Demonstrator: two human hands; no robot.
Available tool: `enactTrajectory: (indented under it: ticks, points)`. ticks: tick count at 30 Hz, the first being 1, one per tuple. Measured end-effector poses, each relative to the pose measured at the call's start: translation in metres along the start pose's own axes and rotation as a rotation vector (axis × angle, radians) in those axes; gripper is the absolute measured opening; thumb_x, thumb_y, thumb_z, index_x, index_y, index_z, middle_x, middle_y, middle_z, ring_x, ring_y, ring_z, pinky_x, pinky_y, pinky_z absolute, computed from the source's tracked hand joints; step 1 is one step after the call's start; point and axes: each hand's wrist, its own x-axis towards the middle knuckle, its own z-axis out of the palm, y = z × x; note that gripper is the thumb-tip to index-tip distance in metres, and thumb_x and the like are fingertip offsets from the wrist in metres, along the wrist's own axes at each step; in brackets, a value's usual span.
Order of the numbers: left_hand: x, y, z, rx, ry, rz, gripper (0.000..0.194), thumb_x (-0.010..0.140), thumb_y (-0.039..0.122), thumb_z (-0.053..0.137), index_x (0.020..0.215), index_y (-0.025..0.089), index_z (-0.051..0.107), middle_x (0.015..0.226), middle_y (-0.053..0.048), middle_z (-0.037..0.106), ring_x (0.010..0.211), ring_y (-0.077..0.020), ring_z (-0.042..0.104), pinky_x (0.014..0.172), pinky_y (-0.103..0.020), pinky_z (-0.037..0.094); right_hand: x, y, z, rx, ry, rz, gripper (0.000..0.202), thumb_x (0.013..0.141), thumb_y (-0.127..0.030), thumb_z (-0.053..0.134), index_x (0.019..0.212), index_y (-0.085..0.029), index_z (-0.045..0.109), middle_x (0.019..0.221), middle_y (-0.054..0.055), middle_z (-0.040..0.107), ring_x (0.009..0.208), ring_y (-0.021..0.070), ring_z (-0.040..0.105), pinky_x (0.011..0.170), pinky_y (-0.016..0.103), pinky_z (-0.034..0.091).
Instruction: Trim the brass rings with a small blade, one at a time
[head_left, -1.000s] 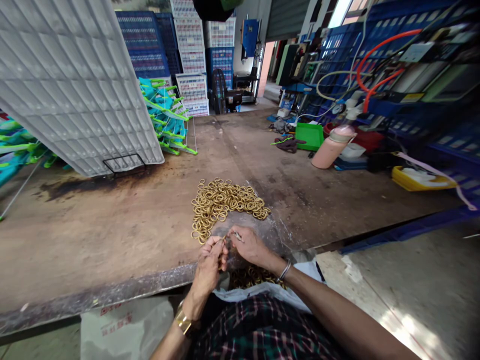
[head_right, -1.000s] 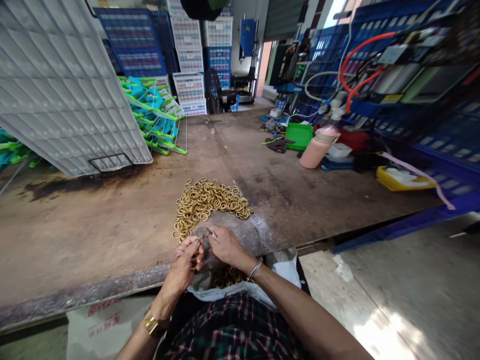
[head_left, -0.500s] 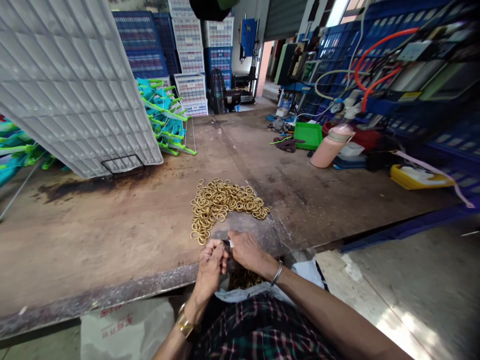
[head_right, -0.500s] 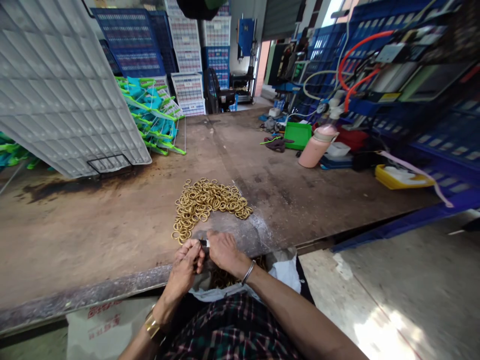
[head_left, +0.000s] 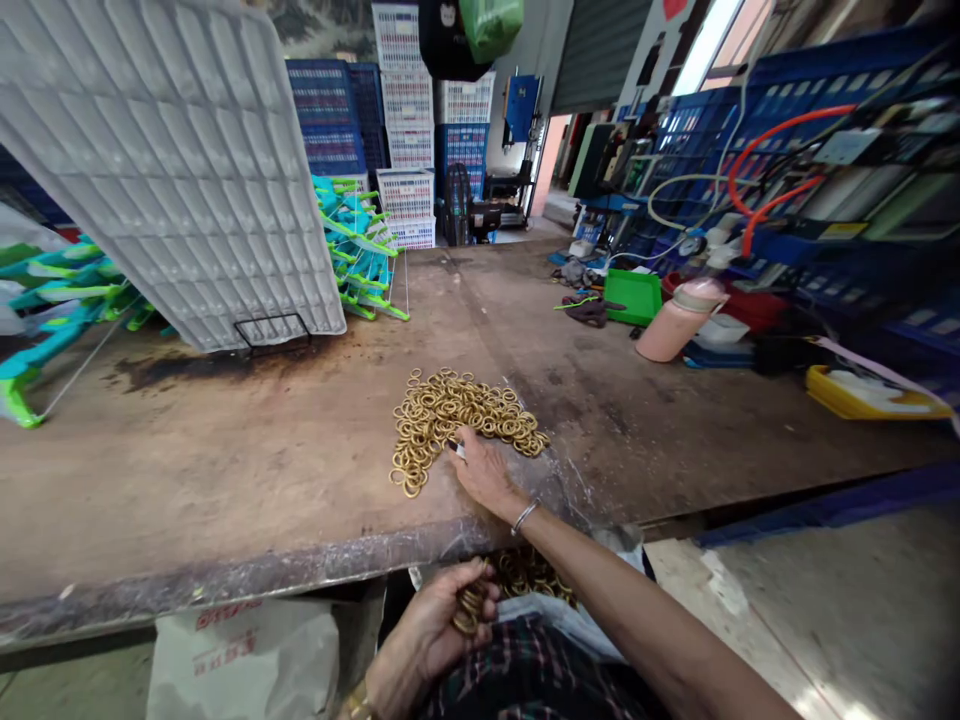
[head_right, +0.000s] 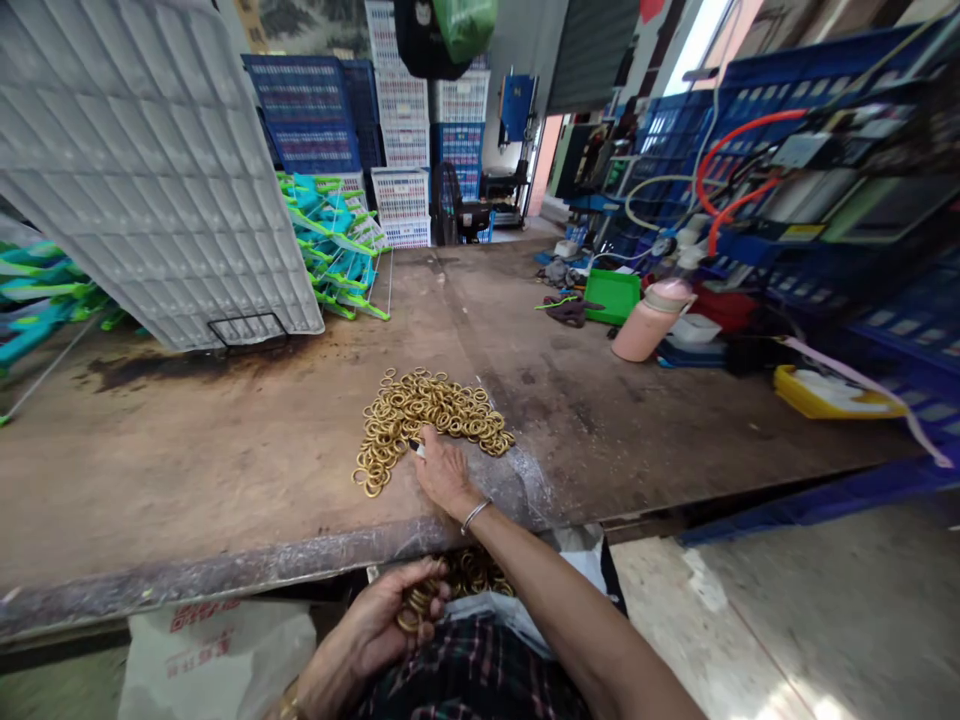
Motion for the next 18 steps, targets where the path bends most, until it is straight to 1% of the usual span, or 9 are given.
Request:
enactTrajectory:
  ticks: [2, 4, 7, 8, 11, 13, 16, 18]
  points:
    - [0.008, -0.003, 0.001, -0.084, 0.034, -0.023, 0.011, 0.076, 0.021, 0.055, 0.074, 0.01, 0.055, 0.058, -0.005, 0.059, 0.047, -0.0118, 0.056, 0.042, -0.02, 0.039, 0.004, -0.005, 0.002, -0.009, 0.005, 0.016, 0.024, 0.087, -0.034, 0.043, 0.106, -0.02, 0.043, 0.088, 0.006, 0.065, 0.08, 0.018, 0.061, 0.061, 0.024, 0.032]
    - [0.014, -0.007, 0.005, -0.137, 0.079, -0.035, 0.011, 0.078, 0.019, 0.051, 0.071, 0.011, 0.053, 0.056, -0.007, 0.059, 0.051, -0.015, 0.059, 0.048, -0.023, 0.044, 0.006, -0.007, 0.002, -0.033, -0.015, 0.019, 0.021, 0.086, -0.031, 0.043, 0.104, -0.02, 0.044, 0.089, 0.006, 0.065, 0.081, 0.0181, 0.061, 0.061, 0.025, 0.032]
    - [0.022, -0.013, 0.012, -0.177, 0.125, -0.028, 0.006, 0.076, 0.017, 0.05, 0.076, 0.011, 0.052, 0.062, -0.009, 0.06, 0.056, -0.0192, 0.062, 0.055, -0.028, 0.047, 0.007, -0.007, 0.001, -0.058, -0.035, 0.027, 0.019, 0.085, -0.026, 0.044, 0.103, -0.021, 0.044, 0.09, 0.007, 0.064, 0.081, 0.0181, 0.061, 0.061, 0.025, 0.032]
    - [0.023, -0.014, 0.014, -0.184, 0.121, -0.014, 0.006, 0.075, 0.016, 0.051, 0.079, 0.011, 0.052, 0.065, -0.009, 0.061, 0.058, -0.0204, 0.063, 0.056, -0.029, 0.047, 0.006, -0.006, 0.001, -0.058, -0.032, 0.027, 0.019, 0.085, -0.026, 0.045, 0.103, -0.021, 0.044, 0.09, 0.006, 0.064, 0.081, 0.0181, 0.06, 0.061, 0.025, 0.032]
    - [0.026, -0.018, 0.016, -0.184, 0.073, 0.039, 0.015, 0.072, 0.017, 0.053, 0.086, 0.01, 0.05, 0.073, -0.011, 0.061, 0.063, -0.0231, 0.064, 0.06, -0.032, 0.047, 0.004, -0.004, 0.003, -0.042, -0.004, 0.006, 0.018, 0.084, -0.021, 0.045, 0.101, -0.02, 0.045, 0.086, 0.005, 0.064, 0.079, 0.0173, 0.06, 0.059, 0.025, 0.03]
    - [0.027, -0.02, 0.015, -0.178, 0.069, 0.062, 0.02, 0.072, 0.018, 0.053, 0.089, 0.01, 0.049, 0.074, -0.011, 0.06, 0.065, -0.0243, 0.063, 0.061, -0.032, 0.046, 0.003, -0.002, 0.005, -0.021, 0.025, -0.015, 0.016, 0.084, -0.018, 0.043, 0.099, -0.02, 0.046, 0.085, 0.004, 0.064, 0.077, 0.0166, 0.06, 0.058, 0.025, 0.028]
    - [0.029, -0.024, 0.013, -0.155, 0.09, 0.107, 0.025, 0.071, 0.022, 0.052, 0.093, 0.012, 0.046, 0.076, -0.01, 0.057, 0.065, -0.0248, 0.063, 0.06, -0.034, 0.045, 0.001, 0.001, 0.008, 0.004, 0.065, -0.048, 0.016, 0.083, -0.016, 0.042, 0.097, -0.021, 0.048, 0.09, 0.003, 0.062, 0.076, 0.0159, 0.059, 0.057, 0.025, 0.027]
    - [0.03, -0.025, 0.011, -0.124, 0.075, 0.138, 0.028, 0.069, 0.024, 0.054, 0.094, 0.013, 0.045, 0.078, -0.009, 0.055, 0.062, -0.024, 0.061, 0.058, -0.034, 0.043, 0.001, 0.003, 0.01, 0.018, 0.087, -0.066, 0.017, 0.082, -0.016, 0.043, 0.097, -0.021, 0.049, 0.094, 0.003, 0.06, 0.077, 0.0155, 0.058, 0.057, 0.025, 0.027]
